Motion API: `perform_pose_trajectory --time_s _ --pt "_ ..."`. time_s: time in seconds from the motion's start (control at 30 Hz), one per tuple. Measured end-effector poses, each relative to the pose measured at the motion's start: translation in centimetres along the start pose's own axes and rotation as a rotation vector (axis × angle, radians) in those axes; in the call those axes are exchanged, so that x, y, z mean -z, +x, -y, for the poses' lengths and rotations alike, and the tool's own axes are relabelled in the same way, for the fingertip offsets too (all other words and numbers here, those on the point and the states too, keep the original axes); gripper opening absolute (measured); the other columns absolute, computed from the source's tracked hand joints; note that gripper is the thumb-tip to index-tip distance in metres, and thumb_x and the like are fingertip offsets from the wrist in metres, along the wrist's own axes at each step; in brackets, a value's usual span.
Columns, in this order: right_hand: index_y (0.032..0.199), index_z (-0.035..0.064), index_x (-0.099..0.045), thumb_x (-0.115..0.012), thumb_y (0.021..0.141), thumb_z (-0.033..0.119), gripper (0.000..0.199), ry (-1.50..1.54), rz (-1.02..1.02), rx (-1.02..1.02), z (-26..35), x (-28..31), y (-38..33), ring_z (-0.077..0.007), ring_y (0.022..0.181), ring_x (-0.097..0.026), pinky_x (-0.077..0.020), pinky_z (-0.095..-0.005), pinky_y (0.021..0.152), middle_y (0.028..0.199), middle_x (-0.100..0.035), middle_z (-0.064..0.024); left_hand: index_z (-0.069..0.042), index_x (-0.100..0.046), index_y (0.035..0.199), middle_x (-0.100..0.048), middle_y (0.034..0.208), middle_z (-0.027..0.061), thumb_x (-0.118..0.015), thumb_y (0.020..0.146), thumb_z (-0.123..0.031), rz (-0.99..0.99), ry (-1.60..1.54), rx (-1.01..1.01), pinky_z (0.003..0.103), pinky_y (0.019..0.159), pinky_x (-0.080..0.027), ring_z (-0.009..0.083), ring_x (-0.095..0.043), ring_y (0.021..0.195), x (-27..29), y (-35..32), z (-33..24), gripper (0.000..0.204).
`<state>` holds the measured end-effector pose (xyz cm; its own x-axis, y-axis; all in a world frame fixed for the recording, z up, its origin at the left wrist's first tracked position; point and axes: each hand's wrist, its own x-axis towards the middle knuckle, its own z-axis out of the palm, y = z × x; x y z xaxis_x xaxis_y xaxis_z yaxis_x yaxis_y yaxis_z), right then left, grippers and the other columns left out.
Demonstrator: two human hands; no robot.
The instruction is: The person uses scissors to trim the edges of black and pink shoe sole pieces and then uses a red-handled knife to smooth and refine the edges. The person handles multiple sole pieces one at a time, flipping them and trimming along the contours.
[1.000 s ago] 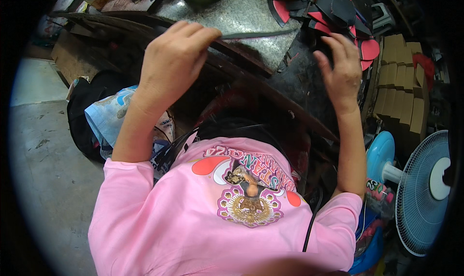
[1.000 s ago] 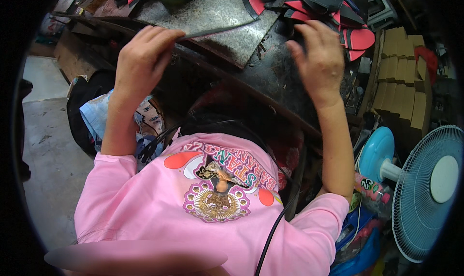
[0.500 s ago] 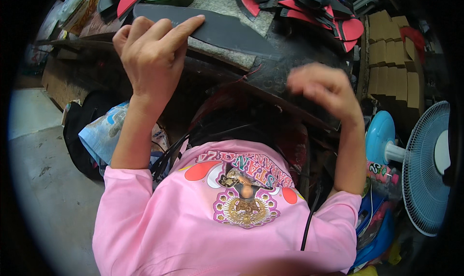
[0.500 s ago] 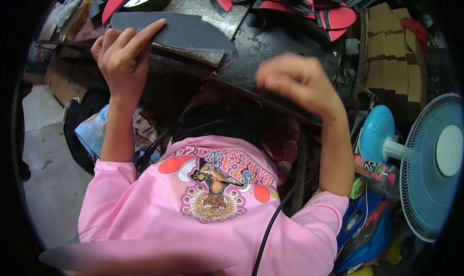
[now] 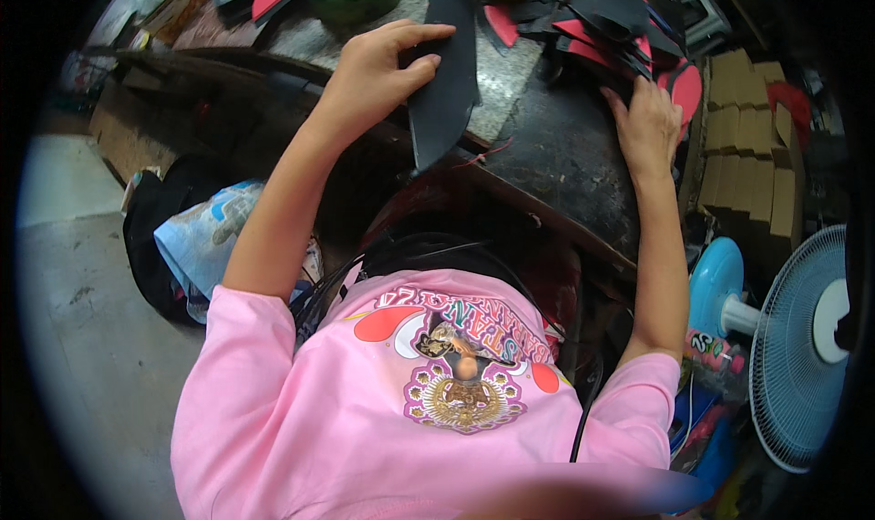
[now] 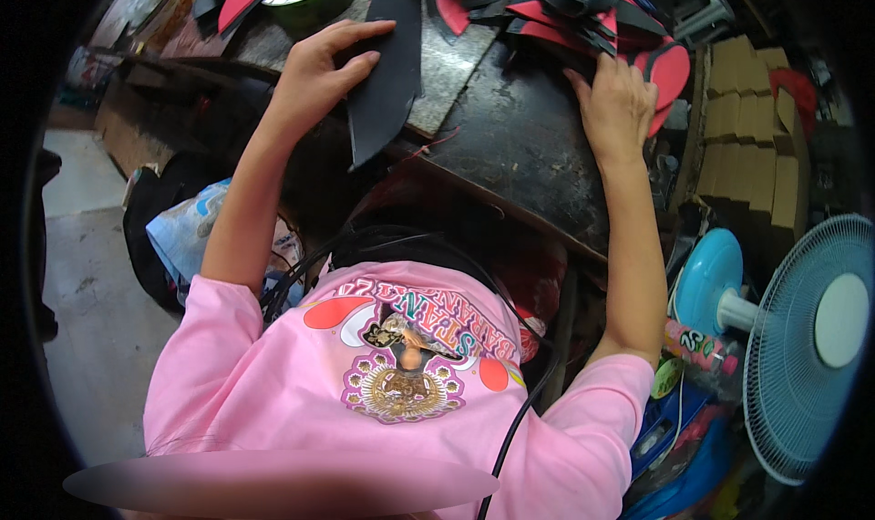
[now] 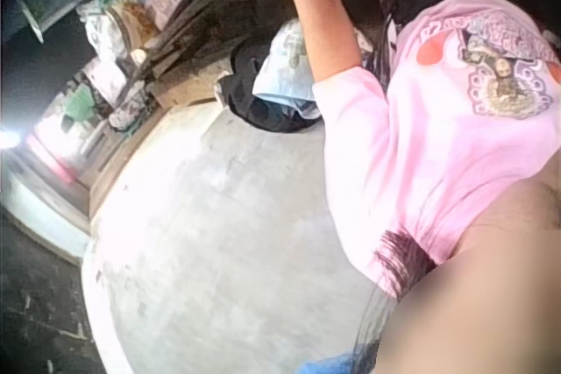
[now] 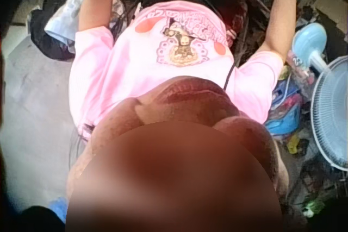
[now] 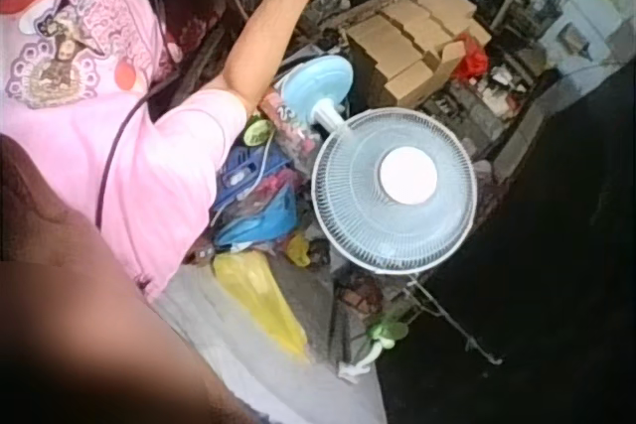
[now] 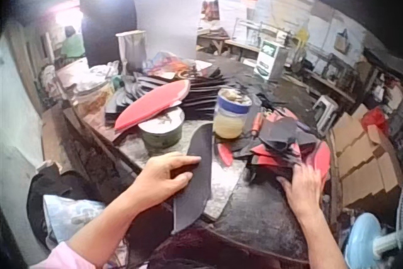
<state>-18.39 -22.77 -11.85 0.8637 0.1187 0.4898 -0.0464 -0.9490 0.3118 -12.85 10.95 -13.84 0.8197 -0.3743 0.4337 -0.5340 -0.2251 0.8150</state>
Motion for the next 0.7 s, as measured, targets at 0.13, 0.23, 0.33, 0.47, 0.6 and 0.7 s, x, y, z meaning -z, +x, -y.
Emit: perform_pose_trajectory --time_s 0.13,0.23,0.33,0.47,0.6,0.7 --pt "0.115 0.0133 -0.063 -0.064 0.092 0.044 0.039 0.115 -0.022 -0.104 1.5 3.3 -0.5 -0.0323 0.076 -0.066 -0.0483 -0.0435 0.071 0.085 -0.071 -0.011 -0.006 -0.066 0.125 -0.065 0.098 0.0048 -0.066 0.087 -0.002 -0.089 0.061 0.055 0.024 0.076 -0.049 0.0098 -0.058 0.082 -0.3 0.1 0.2 0.038" --pt "0.128 0.0181 -0.062 -0.06 0.098 0.037 0.036 0.549 0.174 -0.289 1.5 6.8 -1.4 -0.0217 0.074 -0.068 -0.0515 -0.0357 0.071 0.084 -0.071 -0.0082 -0.005 -0.066 0.126 -0.067 0.104 0.0027 -0.066 0.089 -0.001 -0.091 0.03 0.11 0.023 0.081 -0.05 0.0073 -0.06 0.09 -0.2 0.3 0.3 0.037" --pt "0.137 0.0155 -0.058 -0.056 0.102 0.034 0.04 0.994 0.057 -0.257 2.1 8.3 -1.9 -0.0113 0.075 -0.062 -0.0494 -0.0267 0.069 0.101 -0.071 -0.006 -0.003 -0.066 0.125 -0.07 0.109 0.0042 -0.066 0.089 -0.002 -0.094 0.098 0.061 0.023 0.085 -0.05 0.008 -0.063 0.095 -0.1 0.4 0.4 0.036" --pt "0.143 0.0044 -0.052 -0.052 0.104 0.032 0.047 1.416 -0.114 -0.257 4.6 8.8 -2.6 -0.007 0.077 -0.058 -0.0484 -0.0215 0.068 0.135 -0.059 -0.0075 -0.005 -0.067 0.122 -0.069 0.103 0.009 -0.064 0.087 -0.002 -0.149 0.099 0.003 0.028 0.08 -0.052 0.015 -0.065 0.088 -0.5 0.4 0.3 0.035" --pt "0.133 0.0239 -0.064 -0.064 0.096 0.03 0.037 0.802 0.182 -0.016 7.0 8.1 -2.9 -0.0188 0.068 -0.062 -0.0512 -0.0306 0.067 0.102 -0.073 -0.0093 -0.006 -0.069 0.117 -0.068 0.099 0.014 -0.063 0.084 -0.001 -0.196 0.066 -0.101 0.034 0.078 -0.054 0.0259 -0.067 0.084 -0.9 0.8 0.3 0.033" --pt "0.132 0.0207 -0.065 -0.063 0.097 0.026 0.036 0.834 0.163 -0.003 5.8 8.6 -2.6 -0.0168 0.07 -0.065 -0.0515 -0.0288 0.066 0.105 -0.074 -0.0083 -0.003 -0.065 0.119 -0.067 0.101 0.0175 -0.063 0.085 0.0 -0.188 0.158 -0.233 0.037 0.082 -0.054 0.0329 -0.067 0.093 -0.8 1.6 0.6 0.034"
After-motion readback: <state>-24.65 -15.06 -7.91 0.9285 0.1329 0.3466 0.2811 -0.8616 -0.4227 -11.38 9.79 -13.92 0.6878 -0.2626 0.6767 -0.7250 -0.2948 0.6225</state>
